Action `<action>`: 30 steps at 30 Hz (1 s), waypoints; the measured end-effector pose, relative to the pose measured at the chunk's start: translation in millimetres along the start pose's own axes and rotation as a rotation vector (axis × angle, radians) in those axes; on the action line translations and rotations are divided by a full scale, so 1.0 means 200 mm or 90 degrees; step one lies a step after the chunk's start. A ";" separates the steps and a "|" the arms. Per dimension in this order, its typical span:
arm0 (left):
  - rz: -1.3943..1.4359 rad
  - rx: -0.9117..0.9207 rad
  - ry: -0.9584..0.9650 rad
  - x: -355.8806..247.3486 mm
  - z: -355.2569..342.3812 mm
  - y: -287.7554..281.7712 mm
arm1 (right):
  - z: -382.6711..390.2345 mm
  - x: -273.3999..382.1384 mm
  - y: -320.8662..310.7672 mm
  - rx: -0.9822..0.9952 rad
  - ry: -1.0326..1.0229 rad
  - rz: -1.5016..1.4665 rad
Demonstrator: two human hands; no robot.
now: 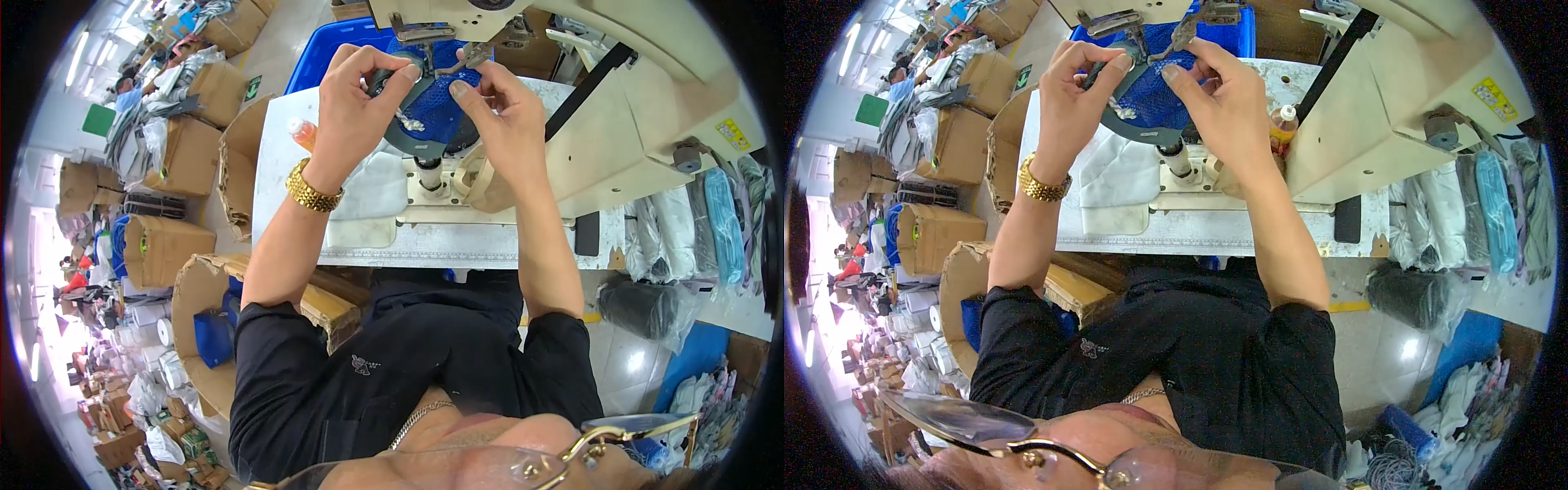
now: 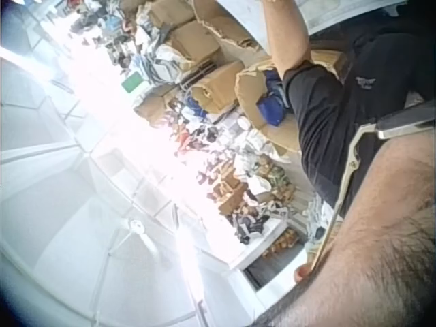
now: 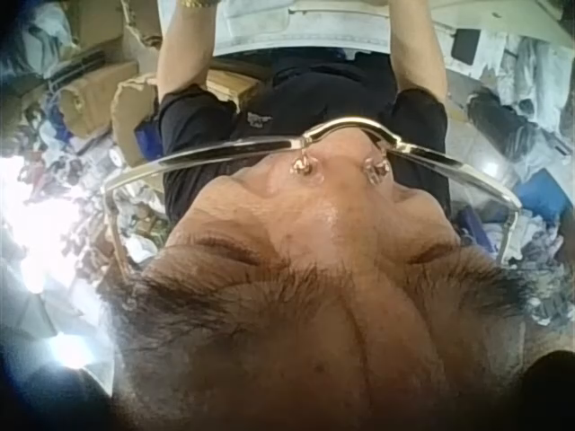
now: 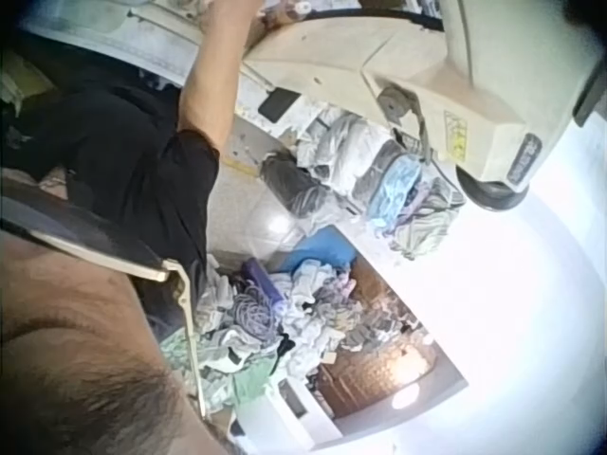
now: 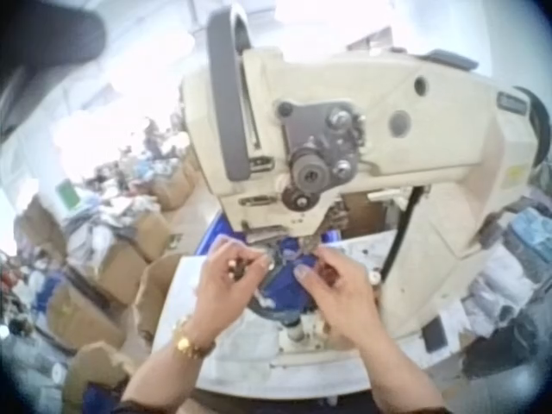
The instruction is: Sewing mesh and leather components together using an industrial sewing machine.
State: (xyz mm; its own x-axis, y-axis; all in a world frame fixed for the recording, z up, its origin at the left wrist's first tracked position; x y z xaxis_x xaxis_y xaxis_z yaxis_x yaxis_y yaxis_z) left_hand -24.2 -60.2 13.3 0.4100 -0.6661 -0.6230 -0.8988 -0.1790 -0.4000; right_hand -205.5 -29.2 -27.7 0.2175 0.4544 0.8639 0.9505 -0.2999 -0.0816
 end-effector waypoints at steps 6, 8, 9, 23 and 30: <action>0.005 -0.036 -0.008 -0.01 0.04 0.01 | -0.07 -0.03 0.01 0.044 0.007 -0.063; -0.005 -0.043 -0.007 -0.01 0.05 0.01 | -0.09 -0.04 0.02 0.047 0.001 -0.068; -0.025 -0.048 -0.001 -0.02 0.05 0.01 | -0.10 -0.05 0.02 0.051 -0.005 -0.072; -0.067 -0.053 -0.023 -0.05 0.13 -0.02 | 0.01 -0.12 -0.02 -0.071 0.080 -0.126; -0.268 -0.040 0.366 -0.15 0.29 -0.01 | 0.53 -0.37 0.26 0.217 0.439 -0.638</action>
State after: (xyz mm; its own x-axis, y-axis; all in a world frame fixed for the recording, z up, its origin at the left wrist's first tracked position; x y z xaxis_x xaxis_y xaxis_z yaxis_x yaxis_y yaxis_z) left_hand -26.2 2.2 -7.1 0.5929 -0.8045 0.0353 -0.6971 -0.5347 -0.4777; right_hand -148.6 11.3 -148.4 -0.6923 -0.2049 0.6919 0.6625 0.1998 0.7220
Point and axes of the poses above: each hand's wrist, its own z-axis away from the middle knuckle, its own y-axis out of the palm, x = y × z, the point moved 5 cm from there along -z, towards the middle knuckle, and after that the axes turned 3 degrees about -x, right-handed, at the moved point
